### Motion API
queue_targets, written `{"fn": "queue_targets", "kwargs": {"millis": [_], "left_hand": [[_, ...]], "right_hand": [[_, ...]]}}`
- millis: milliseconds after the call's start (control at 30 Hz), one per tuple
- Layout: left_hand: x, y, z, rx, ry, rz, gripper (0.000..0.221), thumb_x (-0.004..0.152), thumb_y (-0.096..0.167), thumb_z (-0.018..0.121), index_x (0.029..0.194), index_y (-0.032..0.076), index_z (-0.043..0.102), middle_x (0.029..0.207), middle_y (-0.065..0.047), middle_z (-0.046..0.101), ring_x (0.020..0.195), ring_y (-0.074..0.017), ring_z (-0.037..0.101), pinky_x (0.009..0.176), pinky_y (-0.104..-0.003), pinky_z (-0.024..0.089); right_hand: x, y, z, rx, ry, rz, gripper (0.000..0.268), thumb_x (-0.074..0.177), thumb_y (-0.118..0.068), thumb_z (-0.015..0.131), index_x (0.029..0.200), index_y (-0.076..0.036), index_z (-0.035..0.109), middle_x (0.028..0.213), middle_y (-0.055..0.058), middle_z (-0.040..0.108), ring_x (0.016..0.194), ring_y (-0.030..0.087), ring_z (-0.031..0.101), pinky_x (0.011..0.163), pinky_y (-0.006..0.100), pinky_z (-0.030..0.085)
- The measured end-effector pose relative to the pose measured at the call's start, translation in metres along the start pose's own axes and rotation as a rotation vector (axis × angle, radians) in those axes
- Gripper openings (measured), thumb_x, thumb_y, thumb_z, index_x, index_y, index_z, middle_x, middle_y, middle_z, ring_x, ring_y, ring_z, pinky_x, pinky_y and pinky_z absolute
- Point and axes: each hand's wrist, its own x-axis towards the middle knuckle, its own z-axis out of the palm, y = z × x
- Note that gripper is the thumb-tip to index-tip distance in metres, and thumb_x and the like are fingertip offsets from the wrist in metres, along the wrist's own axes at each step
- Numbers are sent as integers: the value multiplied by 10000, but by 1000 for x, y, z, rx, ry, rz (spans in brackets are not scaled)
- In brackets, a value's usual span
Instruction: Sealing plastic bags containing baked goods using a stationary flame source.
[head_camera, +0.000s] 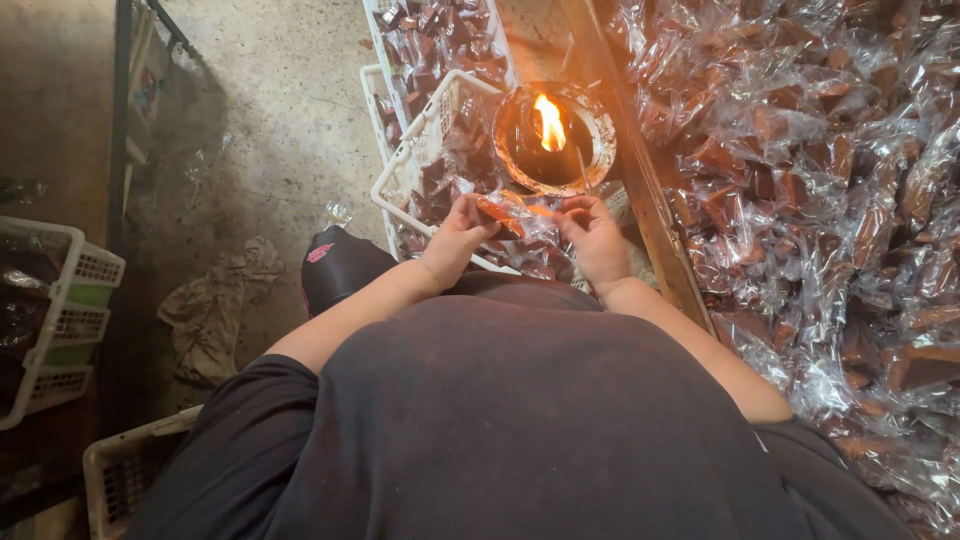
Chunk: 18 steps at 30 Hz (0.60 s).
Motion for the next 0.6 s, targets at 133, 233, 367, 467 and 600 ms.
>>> {"fn": "queue_targets", "kwargs": {"millis": [133,233,367,467,600], "left_hand": [[2,-7,-9,7,-1,0,440,916,-55,712,1273,141,545,1074,-39,734,1037,-120,671,999,-314,560],[8,-12,-13,72,63,29,474,860,-22,797,1274,113,611,1093,-59,749,1022,-119,682,975,-306,580],[6,-12,-9,86,44,42,397,888,-5,773,1237,100,617,1050,-65,764,977,-110,695,922,-281,587],[3,-8,-7,178,29,18,328,870,56,812,1135,112,629,951,-39,767,884,-75,686,847,-248,583],[11,-9,-23,274,55,-49,109,875,160,807,925,105,728,741,-31,721,706,-68,613,697,-247,541]], "right_hand": [[8,28,0,23,-195,33,336,829,-145,879,1115,-109,707,947,19,745,842,85,654,805,241,555],[21,46,-2,-178,-2,-13,154,881,-231,854,1009,-227,768,846,-33,745,787,58,689,719,223,559],[1,10,-1,-11,-70,-48,149,998,-260,729,1085,-152,677,922,-15,699,865,68,623,836,223,510],[1,13,4,-53,-176,-73,142,967,-226,740,978,-85,755,963,63,717,883,125,626,851,286,516],[8,13,0,-94,-178,-265,276,1076,-159,566,1316,-161,703,663,52,691,647,125,698,656,253,572]]}}
